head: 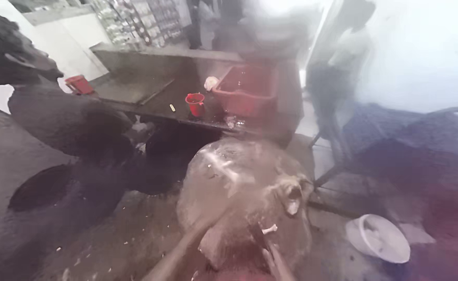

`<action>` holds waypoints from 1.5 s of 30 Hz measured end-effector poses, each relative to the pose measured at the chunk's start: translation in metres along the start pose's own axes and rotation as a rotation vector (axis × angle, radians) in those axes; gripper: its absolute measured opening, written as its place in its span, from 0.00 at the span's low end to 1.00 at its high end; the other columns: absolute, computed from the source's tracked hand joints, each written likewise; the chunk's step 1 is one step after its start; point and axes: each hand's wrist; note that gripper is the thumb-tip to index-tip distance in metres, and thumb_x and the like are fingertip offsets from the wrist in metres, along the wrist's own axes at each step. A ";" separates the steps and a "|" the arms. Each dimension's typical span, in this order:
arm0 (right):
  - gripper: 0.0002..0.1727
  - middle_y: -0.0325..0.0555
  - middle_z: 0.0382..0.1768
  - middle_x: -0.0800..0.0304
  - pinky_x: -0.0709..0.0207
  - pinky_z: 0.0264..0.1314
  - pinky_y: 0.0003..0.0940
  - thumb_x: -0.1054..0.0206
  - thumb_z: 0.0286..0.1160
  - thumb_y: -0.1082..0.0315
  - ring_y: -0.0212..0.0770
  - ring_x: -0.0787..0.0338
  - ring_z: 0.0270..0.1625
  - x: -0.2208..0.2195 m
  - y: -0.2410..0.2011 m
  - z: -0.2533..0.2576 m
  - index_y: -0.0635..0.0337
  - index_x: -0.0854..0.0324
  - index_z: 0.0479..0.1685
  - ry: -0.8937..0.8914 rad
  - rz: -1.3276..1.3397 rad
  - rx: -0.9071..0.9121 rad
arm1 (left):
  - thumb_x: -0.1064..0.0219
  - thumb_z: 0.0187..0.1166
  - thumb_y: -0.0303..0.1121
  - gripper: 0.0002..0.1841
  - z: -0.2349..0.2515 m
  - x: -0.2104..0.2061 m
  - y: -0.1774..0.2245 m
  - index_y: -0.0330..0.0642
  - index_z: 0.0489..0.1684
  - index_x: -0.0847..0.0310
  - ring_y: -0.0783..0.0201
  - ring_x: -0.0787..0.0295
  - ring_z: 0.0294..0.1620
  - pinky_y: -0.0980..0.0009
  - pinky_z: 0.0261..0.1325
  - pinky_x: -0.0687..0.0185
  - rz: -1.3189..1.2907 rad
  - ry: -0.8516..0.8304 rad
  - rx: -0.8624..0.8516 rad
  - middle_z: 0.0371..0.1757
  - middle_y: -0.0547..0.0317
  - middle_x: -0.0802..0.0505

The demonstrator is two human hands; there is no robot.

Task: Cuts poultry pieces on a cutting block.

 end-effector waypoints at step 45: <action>0.28 0.50 0.41 0.12 0.14 0.53 0.47 0.55 0.92 0.48 0.44 0.11 0.42 -0.014 -0.044 0.003 0.61 0.22 0.67 -0.316 -0.282 0.064 | 0.37 0.85 0.44 0.18 -0.068 0.008 -0.237 0.35 0.43 0.14 0.62 0.13 0.36 0.57 0.46 0.16 -0.166 0.314 0.334 0.34 0.53 0.10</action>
Point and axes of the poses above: each hand's wrist, its own z-axis towards the middle knuckle, its own x-axis out of the back of the hand, y = z × x
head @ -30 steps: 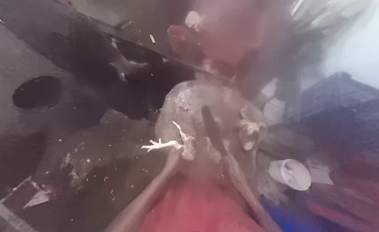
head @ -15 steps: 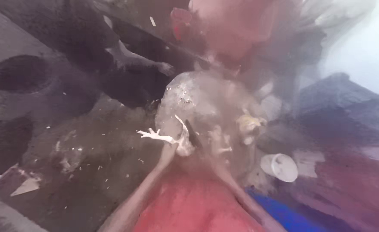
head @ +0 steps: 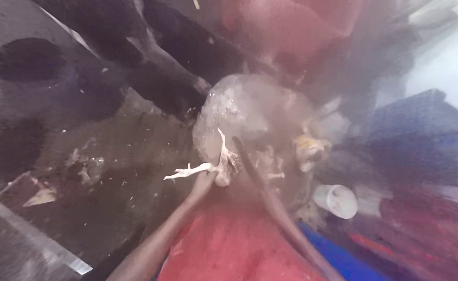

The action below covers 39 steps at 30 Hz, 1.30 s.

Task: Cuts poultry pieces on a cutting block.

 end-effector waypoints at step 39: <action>0.30 0.58 0.60 0.10 0.22 0.73 0.54 0.50 0.91 0.46 0.52 0.11 0.64 -0.023 -0.016 0.031 0.61 0.21 0.73 -0.068 -0.119 -0.017 | 0.37 0.84 0.38 0.19 -0.022 -0.013 -0.035 0.34 0.66 0.22 0.59 0.10 0.51 0.55 0.60 0.13 -0.005 -0.176 0.053 0.52 0.48 0.09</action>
Point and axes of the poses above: each hand's wrist, its own z-axis towards the middle knuckle, its own x-axis out of the back of the hand, y = z × x
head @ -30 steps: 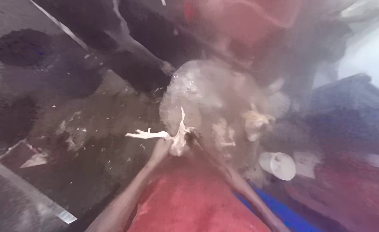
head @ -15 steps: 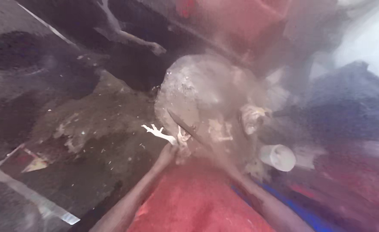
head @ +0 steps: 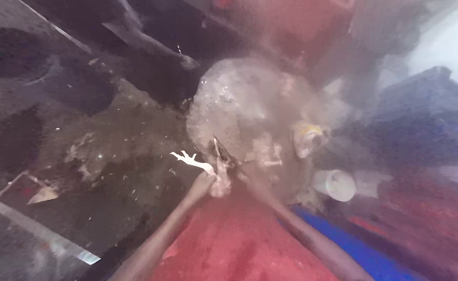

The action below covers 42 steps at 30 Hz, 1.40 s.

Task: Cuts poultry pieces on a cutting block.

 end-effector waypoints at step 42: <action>0.37 0.65 0.59 0.12 0.24 0.70 0.62 0.58 0.92 0.39 0.59 0.12 0.64 0.006 0.017 -0.034 0.64 0.21 0.71 -0.208 0.106 -0.156 | 0.42 0.90 0.48 0.24 -0.018 0.008 0.092 0.32 0.60 0.14 0.57 0.10 0.49 0.53 0.60 0.17 0.213 0.387 -0.086 0.48 0.45 0.07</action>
Point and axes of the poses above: each hand's wrist, its own z-axis towards the middle knuckle, its own x-axis out of the back of the hand, y = z × x
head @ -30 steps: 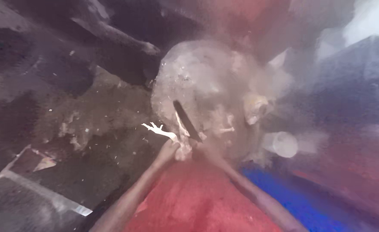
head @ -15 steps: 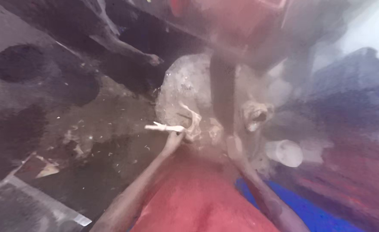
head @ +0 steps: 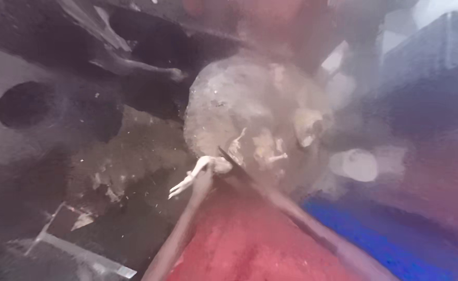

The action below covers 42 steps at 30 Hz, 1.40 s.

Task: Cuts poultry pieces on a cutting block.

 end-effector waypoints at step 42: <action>0.36 0.59 0.60 0.11 0.20 0.65 0.65 0.56 0.89 0.36 0.61 0.10 0.62 0.032 -0.025 0.033 0.55 0.29 0.80 0.172 -0.351 0.101 | 0.32 0.84 0.40 0.19 0.039 -0.017 -0.067 0.41 0.67 0.24 0.62 0.09 0.30 0.63 0.35 0.10 -0.034 -0.306 0.044 0.42 0.51 0.08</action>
Point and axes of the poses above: each hand's wrist, its own z-axis towards the middle knuckle, its own x-axis out of the back of the hand, y = z × x
